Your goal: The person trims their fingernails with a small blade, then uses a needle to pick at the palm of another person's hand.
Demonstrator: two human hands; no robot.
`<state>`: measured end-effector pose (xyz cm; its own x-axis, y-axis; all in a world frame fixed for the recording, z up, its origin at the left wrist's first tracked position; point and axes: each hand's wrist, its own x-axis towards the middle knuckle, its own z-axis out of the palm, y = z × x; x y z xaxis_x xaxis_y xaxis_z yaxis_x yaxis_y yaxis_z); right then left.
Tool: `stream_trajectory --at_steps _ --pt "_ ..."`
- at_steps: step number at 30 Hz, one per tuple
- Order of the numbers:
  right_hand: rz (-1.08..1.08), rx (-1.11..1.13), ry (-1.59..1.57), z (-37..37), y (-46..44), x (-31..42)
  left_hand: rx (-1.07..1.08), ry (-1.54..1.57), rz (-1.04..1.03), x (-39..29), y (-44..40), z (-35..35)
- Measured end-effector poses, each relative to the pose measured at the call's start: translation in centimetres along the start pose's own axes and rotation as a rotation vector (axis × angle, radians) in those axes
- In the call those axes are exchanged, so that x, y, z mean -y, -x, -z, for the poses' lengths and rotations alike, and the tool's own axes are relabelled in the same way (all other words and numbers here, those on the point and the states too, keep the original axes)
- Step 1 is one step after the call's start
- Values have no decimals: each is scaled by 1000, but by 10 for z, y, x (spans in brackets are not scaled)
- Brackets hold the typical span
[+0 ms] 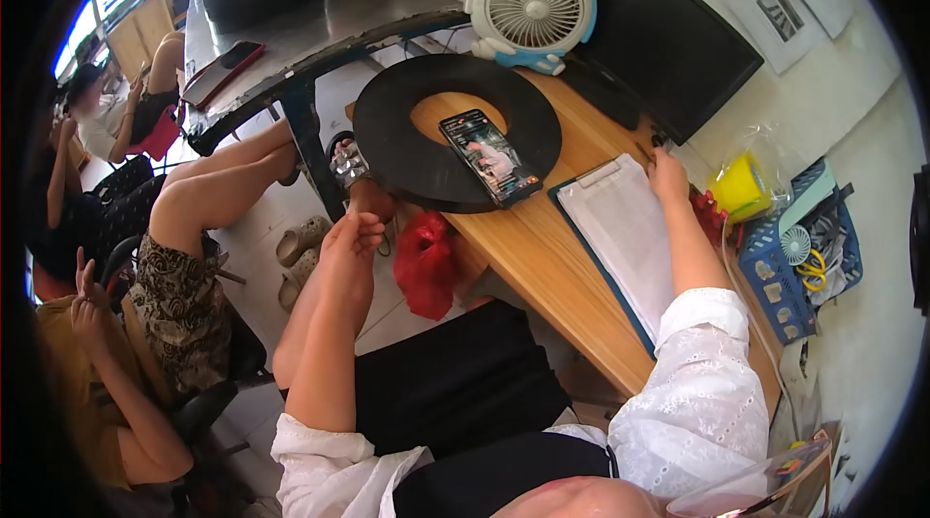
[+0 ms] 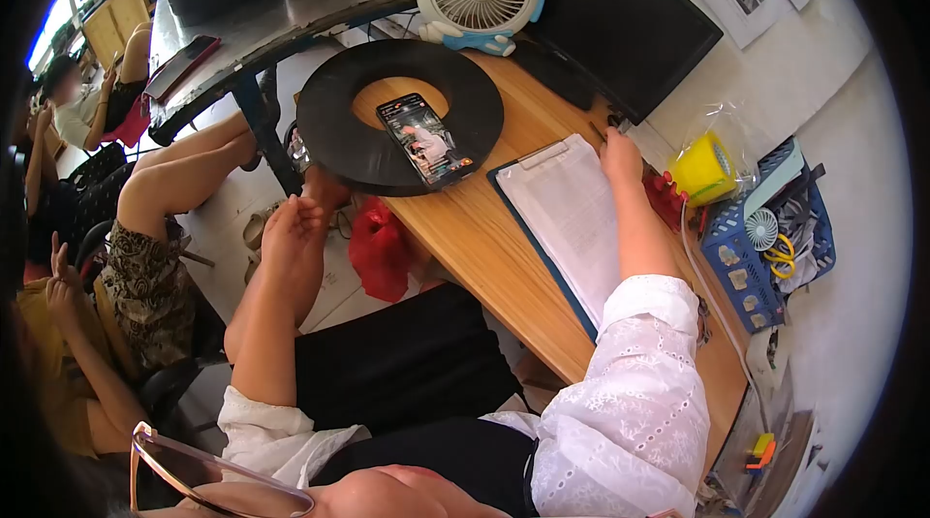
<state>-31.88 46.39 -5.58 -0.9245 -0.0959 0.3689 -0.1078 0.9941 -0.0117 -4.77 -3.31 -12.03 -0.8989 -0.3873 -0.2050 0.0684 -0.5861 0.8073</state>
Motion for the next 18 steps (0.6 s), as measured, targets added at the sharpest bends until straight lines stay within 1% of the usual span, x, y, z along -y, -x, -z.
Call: stream_trajectory --at_steps 1,2,4,5,7,8,9,10,11,12,13,15,17,18 --pt "-63 2 23 4 1 5 -7 1 -1 1 -1 2" --pt "-58 7 22 7 3 8 18 -37 -5 2 -2 4" --pt "-88 -241 -131 13 6 15 34 -76 -10 1 -1 4" --pt "-83 -235 -134 15 9 18 6 -56 -17 0 1 -2" --pt "-15 -283 -552 17 15 21 -31 -36 -21 0 0 -1" --pt "101 -320 -566 5 15 14 42 88 -19 3 -4 3" --pt "109 -312 -566 12 24 21 111 213 -19 3 -7 5" --pt "4 -120 -788 19 39 28 96 217 -20 2 -7 6" --pt "-102 88 -1002 28 56 38 327 505 50 -3 -5 3" --pt "-92 102 -1106 30 68 42 551 790 107 -9 0 2" --pt "-83 129 -1216 28 79 44 565 890 119 -16 9 -4" --pt "-144 242 -1282 19 91 32 572 943 85 -23 22 -11" --pt "-213 301 -1473 32 101 46 622 996 84 -28 32 -18" --pt "-199 335 -1547 38 104 52 664 991 68 -27 33 -18"
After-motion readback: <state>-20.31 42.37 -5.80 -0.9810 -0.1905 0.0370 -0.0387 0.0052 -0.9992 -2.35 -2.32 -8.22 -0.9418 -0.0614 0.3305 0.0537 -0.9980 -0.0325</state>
